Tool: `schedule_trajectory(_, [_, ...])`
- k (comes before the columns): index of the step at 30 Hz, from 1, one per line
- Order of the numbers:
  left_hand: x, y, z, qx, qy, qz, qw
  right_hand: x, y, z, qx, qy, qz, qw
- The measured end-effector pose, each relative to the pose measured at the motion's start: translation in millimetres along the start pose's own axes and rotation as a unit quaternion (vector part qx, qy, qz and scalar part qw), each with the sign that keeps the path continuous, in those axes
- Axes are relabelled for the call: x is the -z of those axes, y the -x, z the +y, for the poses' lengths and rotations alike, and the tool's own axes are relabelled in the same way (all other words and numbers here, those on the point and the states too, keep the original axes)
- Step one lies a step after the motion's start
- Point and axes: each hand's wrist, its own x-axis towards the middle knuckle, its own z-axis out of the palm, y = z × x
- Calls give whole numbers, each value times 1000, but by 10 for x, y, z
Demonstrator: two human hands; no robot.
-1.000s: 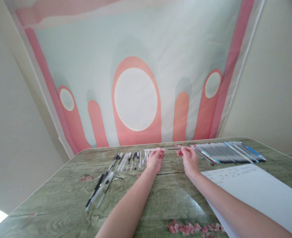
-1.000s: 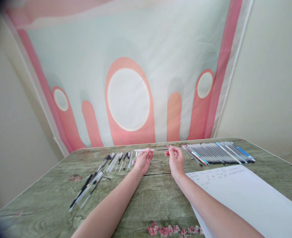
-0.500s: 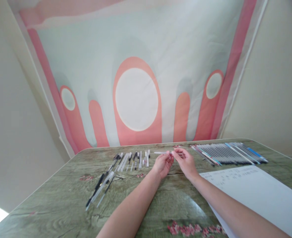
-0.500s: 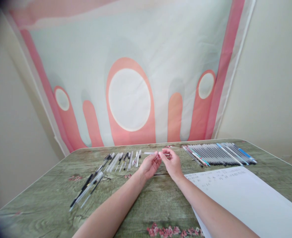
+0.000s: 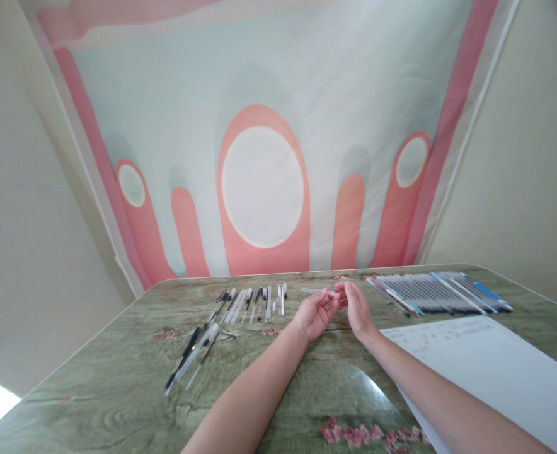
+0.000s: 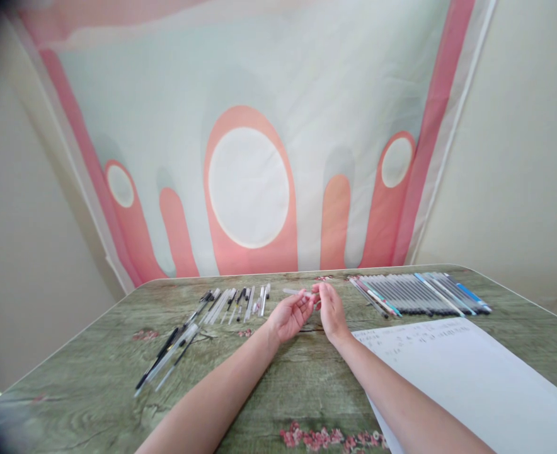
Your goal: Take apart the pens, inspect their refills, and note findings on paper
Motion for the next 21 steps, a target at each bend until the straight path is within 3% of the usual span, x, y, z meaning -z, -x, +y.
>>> schedule_trajectory(5, [65,-31,-51,21,-25,0,999,-35,-42,-197,110,108,22,988])
schedule_trajectory(7, [93,-45,-79,32,-51,-4,998,-90,-108,-310,176,183,-18,967])
schedule_trajectory(10, [128,-56,-104,53,-73,-18,996,-214,-299,-438,247,306,-136,910])
schedule_trajectory(13, [163,-55,-100,62,-61,-11,996,-354,-563,-458,190,406,-255,857])
schedule_trajectory(17, [200,-66,-99,69,-59,-1,996,-563,-798,-337,154,436,-328,824])
schedule_trajectory(21, [205,-90,-126,60,-68,-14,996,-855,-738,-185,146,456,-370,796])
